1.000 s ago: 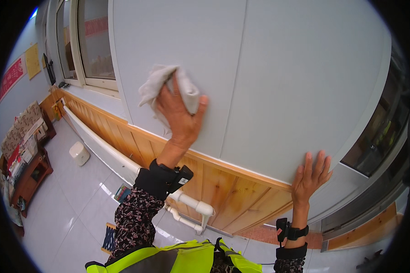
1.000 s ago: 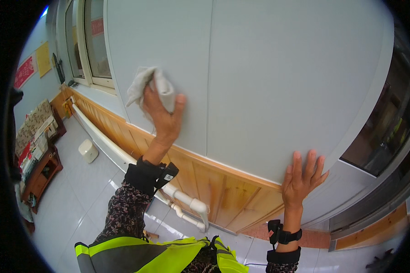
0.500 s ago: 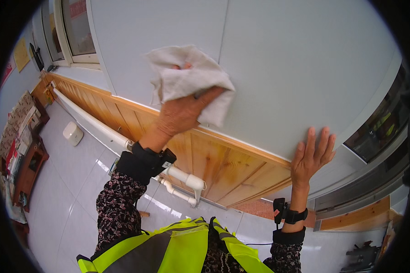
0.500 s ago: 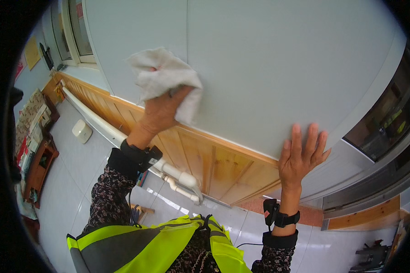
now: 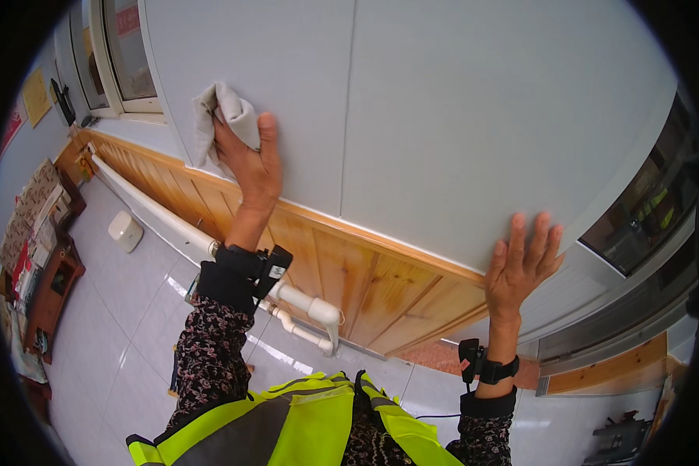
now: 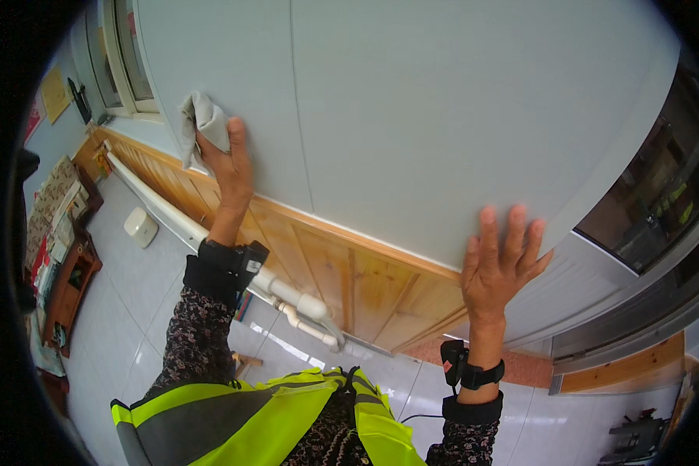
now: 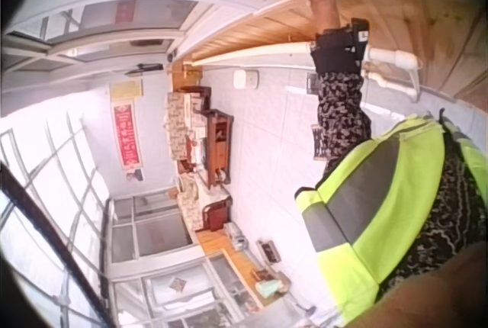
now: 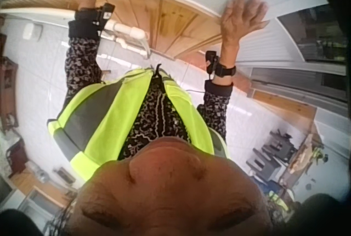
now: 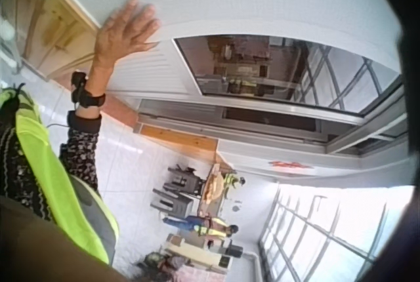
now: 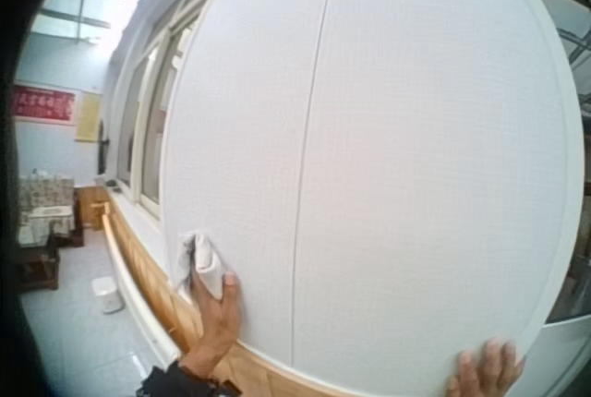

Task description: The person wipes a wooden wall panel, adjacent white wall, and a white pipe with a cloth. They repeatedly fold the cloth and continue wiping different sections of the wall and pipe throughout the clip.

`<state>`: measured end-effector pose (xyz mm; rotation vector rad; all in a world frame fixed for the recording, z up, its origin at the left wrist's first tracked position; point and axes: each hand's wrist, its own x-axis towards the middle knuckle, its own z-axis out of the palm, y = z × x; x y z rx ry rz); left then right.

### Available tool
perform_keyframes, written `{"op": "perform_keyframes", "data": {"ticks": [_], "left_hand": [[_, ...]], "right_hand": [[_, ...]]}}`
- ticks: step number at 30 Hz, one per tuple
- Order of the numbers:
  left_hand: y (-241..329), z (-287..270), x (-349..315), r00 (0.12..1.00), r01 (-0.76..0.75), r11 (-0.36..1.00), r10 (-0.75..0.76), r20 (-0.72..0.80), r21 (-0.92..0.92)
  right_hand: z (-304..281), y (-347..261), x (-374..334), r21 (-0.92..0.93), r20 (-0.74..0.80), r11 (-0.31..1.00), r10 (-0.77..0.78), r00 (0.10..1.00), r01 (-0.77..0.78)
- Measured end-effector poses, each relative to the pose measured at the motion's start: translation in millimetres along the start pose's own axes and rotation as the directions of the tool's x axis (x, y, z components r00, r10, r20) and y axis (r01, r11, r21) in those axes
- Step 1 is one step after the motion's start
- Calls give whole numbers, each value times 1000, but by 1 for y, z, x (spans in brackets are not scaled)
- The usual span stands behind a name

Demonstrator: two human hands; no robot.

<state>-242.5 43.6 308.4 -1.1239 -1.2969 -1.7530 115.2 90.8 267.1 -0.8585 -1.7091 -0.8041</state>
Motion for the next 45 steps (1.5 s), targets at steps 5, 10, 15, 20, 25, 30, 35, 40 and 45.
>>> {"op": "perform_keyframes", "data": {"ticks": [5,10,15,20,25,30,35,40,45], "left_hand": [[52,19,-23,996,-57,997,53,70,54],[102,20,-62,868,-231,973,196,456,23],[101,11,-73,644,-540,839,462,610,-65],[69,-5,-75,681,-508,861,374,629,38],[31,-27,-66,714,-332,927,125,689,176],[-1,-39,-47,913,-216,934,90,397,285],[-36,-51,-32,971,240,922,-235,-56,305],[-58,-55,-46,920,386,870,-387,-59,306],[-40,-43,-67,880,474,876,-474,-21,89]], "right_hand": [[0,-1,0,-24,-6,1000,-4,1000,4],[0,-2,0,-36,8,999,11,1000,-11],[-2,-3,1,-25,-6,1000,11,1000,-11],[-8,-18,0,-126,47,990,66,997,-60],[-10,-36,-8,2,90,992,129,988,-130],[-2,-36,-18,-9,82,994,111,990,-111],[9,-33,-26,-85,28,995,56,998,-54],[13,-32,-29,-118,-10,993,23,1000,-24],[13,-33,-30,-135,-23,991,19,1000,-22]]}}
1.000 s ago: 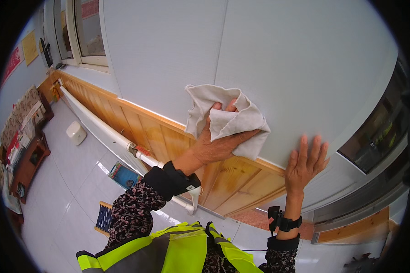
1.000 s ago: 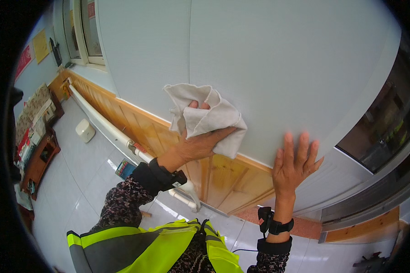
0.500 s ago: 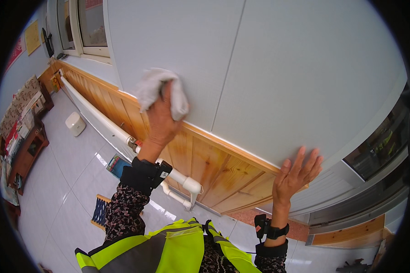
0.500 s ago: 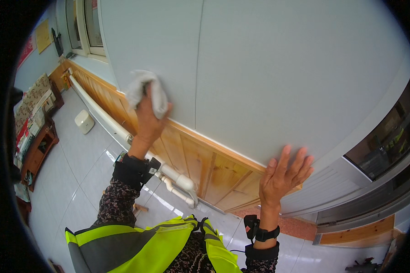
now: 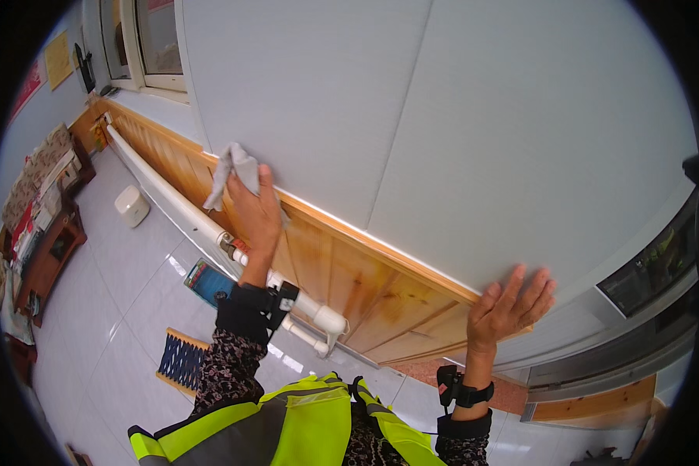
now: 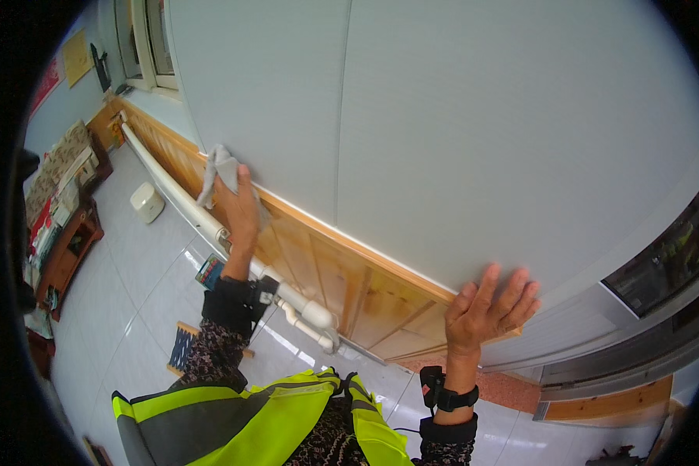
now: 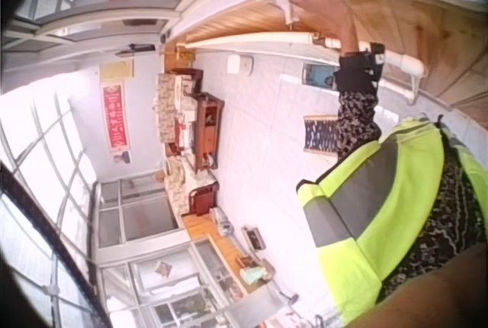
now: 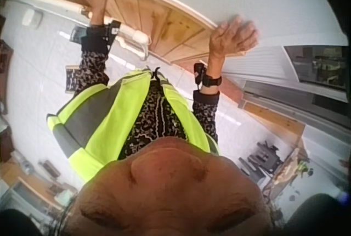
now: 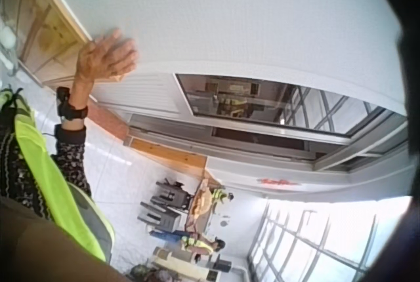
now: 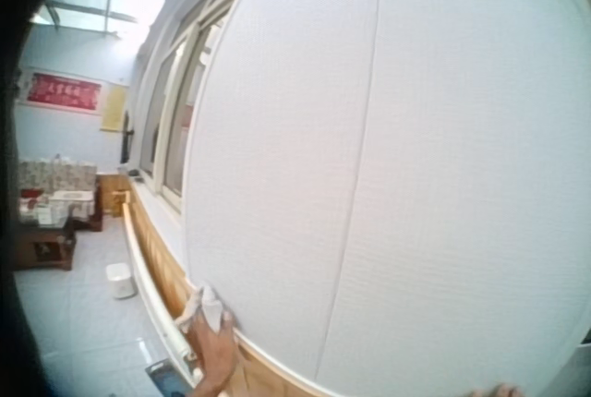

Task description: The person wipes a wooden wall panel, adjacent white wall, and a white pipe with a cloth. They repeatedly fold the cloth and continue wiping different sections of the wall and pipe throughout the clip.

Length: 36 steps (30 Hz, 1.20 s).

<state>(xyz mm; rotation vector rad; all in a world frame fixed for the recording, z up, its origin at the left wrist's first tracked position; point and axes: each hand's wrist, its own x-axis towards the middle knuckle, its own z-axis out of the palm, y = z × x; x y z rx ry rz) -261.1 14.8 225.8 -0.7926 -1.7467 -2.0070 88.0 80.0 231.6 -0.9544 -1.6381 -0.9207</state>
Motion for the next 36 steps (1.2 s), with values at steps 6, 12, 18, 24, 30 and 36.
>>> {"op": "perform_keyframes", "data": {"ticks": [6,12,18,24,30,36], "left_hand": [[56,19,-57,995,-46,997,41,94,54],[117,38,-79,836,-484,871,432,337,85],[127,38,-65,554,-693,718,582,595,-58],[99,18,0,491,-814,573,592,639,95],[88,10,70,624,-781,582,727,286,226],[79,11,130,820,-571,817,572,5,86]], "right_hand": [[-2,-1,3,-5,-20,1000,-27,999,27],[-2,0,3,15,-18,999,-33,999,33],[-4,2,-1,-6,24,999,-36,999,36],[-4,3,-3,31,13,999,-42,999,42],[-3,4,-6,33,16,999,-44,999,43],[-2,4,-7,37,17,999,-25,1000,25]]}}
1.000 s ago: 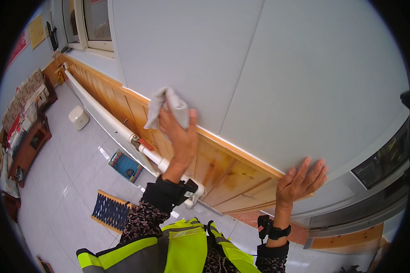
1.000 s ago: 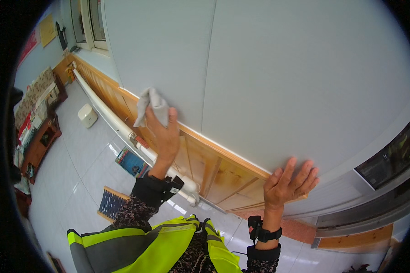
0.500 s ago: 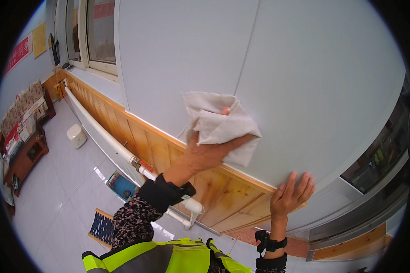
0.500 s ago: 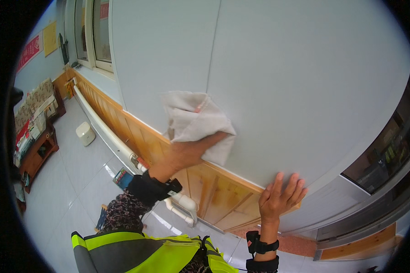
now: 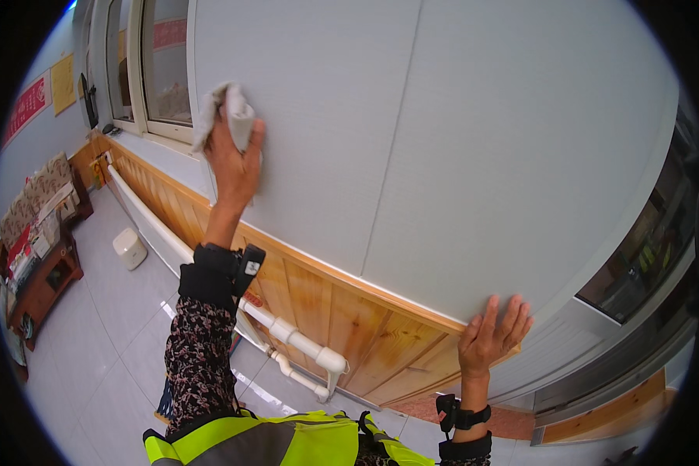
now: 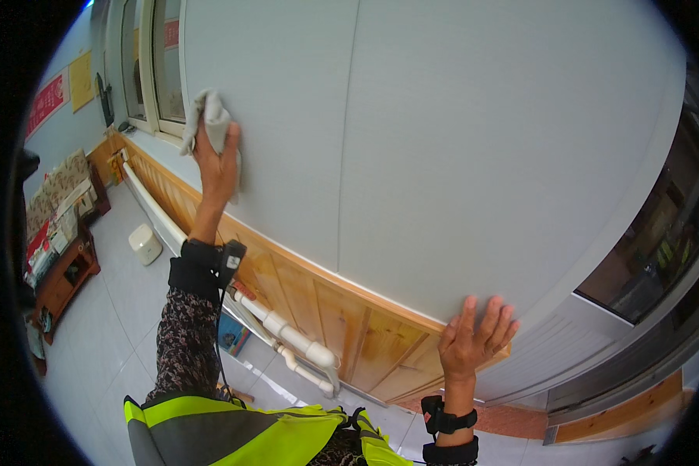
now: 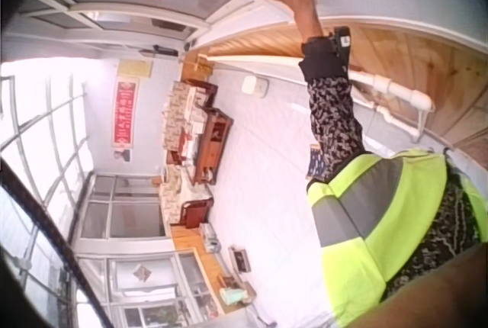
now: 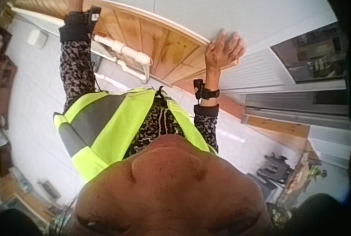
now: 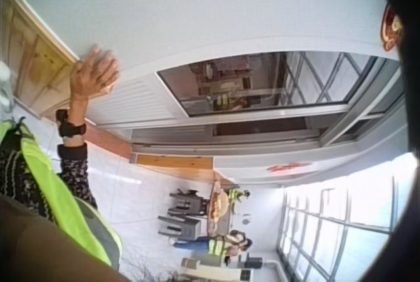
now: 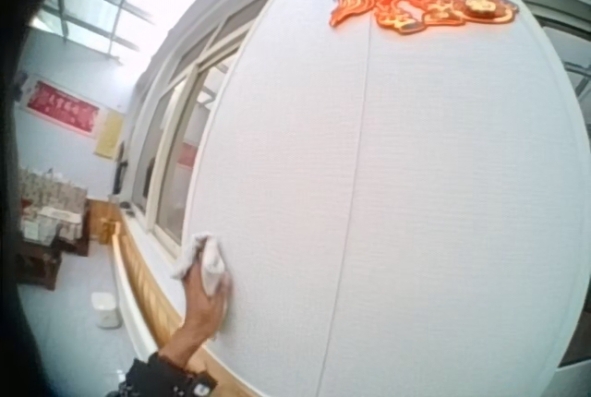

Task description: The person wipes a wooden wall panel, adjacent white wall, and a white pipe with a cloth. They repeatedly fold the cloth and continue wiping different sections of the wall and pipe throughout the clip.

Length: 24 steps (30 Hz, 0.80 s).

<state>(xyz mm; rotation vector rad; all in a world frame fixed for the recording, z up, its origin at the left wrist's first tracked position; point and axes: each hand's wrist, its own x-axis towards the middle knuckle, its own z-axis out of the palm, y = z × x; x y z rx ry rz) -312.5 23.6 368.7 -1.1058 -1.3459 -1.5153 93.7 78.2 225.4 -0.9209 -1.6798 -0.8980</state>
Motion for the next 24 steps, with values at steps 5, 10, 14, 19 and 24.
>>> {"op": "perform_keyframes", "data": {"ticks": [5,10,14,19,24], "left_hand": [[1,11,26,993,104,989,-109,-47,-102],[32,24,37,998,6,998,-11,-68,-68],[72,37,41,984,-167,985,164,-72,-42],[127,50,34,920,-359,926,372,-120,115],[172,54,10,923,-383,916,386,4,121]], "right_hand": [[-2,0,2,-11,3,1000,-21,1000,21],[-1,-1,2,1,-1,1000,-14,1000,14],[0,-2,2,0,-13,1000,16,1000,-16],[0,-2,2,-2,-15,1000,10,1000,-10],[-2,-2,3,13,-11,1000,11,1000,-11]]}}
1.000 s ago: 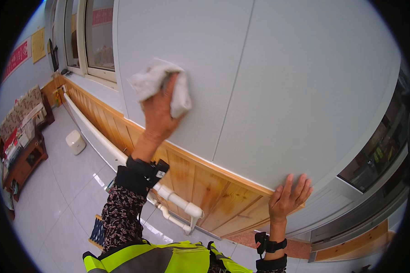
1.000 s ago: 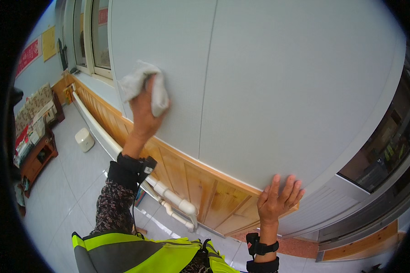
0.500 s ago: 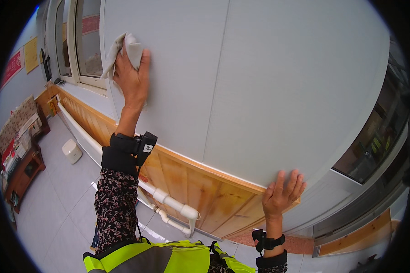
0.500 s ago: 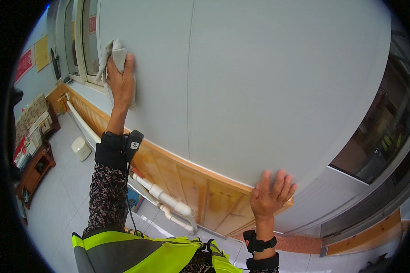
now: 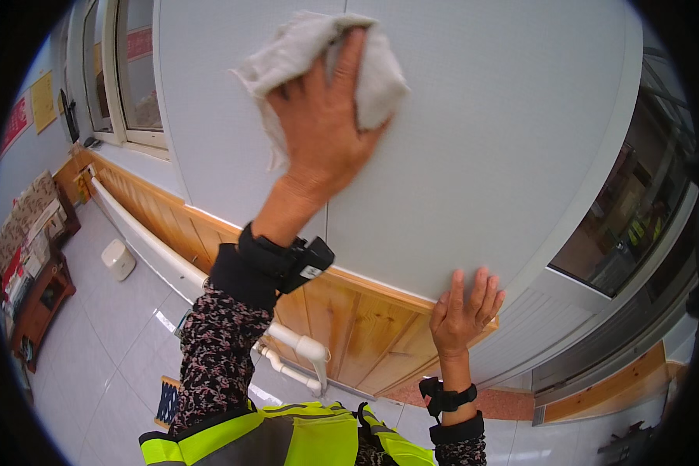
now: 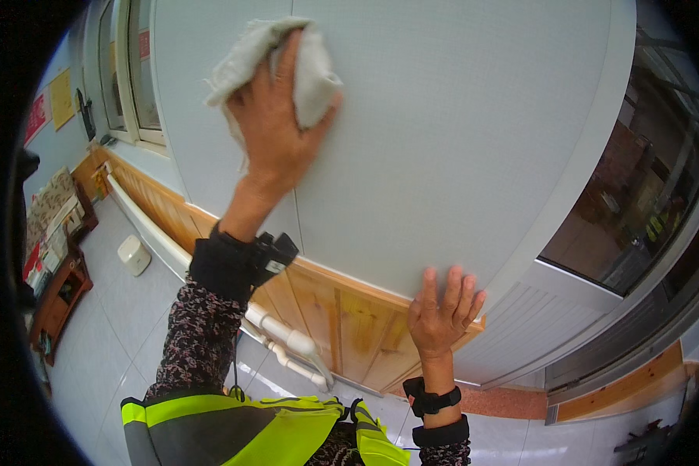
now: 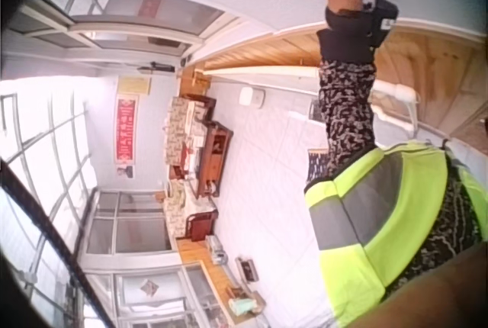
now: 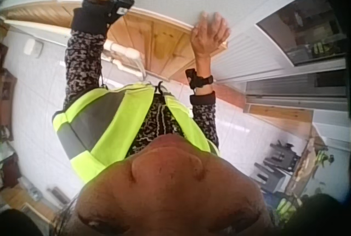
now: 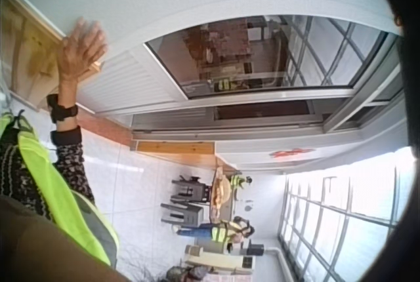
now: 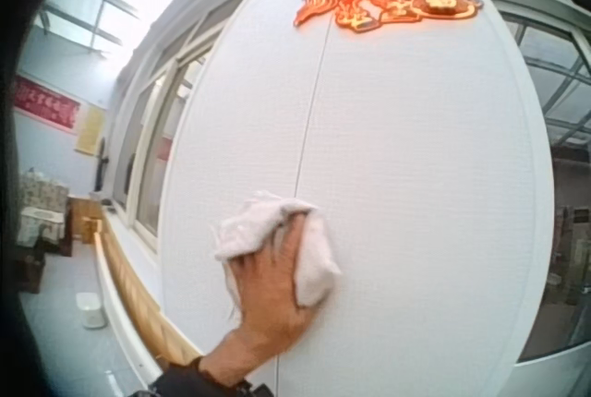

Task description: The person wipes a wooden wall panel, adjacent white wall, and a white pipe with a cloth. They repeatedly fold the cloth and continue wiping different sections of the wall and pipe throughout the clip.

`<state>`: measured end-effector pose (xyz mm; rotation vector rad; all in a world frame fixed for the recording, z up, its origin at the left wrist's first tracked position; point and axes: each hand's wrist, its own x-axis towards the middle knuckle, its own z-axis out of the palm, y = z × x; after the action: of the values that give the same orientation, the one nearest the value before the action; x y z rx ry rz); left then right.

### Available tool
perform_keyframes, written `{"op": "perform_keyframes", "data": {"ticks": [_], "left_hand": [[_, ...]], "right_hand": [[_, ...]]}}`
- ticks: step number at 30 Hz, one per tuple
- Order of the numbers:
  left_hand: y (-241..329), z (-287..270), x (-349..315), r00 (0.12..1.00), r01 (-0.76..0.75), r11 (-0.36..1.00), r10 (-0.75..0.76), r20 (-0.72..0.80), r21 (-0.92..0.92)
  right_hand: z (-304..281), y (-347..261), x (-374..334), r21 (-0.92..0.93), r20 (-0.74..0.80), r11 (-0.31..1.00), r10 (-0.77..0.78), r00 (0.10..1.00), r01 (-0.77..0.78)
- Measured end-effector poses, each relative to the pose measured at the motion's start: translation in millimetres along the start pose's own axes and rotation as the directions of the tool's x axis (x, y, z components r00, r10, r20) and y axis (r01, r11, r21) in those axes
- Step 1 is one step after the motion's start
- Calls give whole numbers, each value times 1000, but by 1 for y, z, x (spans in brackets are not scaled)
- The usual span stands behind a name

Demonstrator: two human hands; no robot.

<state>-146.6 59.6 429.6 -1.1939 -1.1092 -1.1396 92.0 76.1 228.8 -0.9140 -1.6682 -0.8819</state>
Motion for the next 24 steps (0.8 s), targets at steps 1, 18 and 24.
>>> {"op": "perform_keyframes", "data": {"ticks": [1,18,24], "left_hand": [[11,-2,-4,999,5,1000,-4,43,-28],[79,-23,-69,704,-479,760,632,325,-439],[49,-33,-89,692,-167,816,497,523,-554]], "right_hand": [[0,0,1,-2,-5,1000,-4,1000,4],[2,4,-5,96,-52,995,-34,998,39],[0,3,-3,9,-41,999,-43,998,43]]}}
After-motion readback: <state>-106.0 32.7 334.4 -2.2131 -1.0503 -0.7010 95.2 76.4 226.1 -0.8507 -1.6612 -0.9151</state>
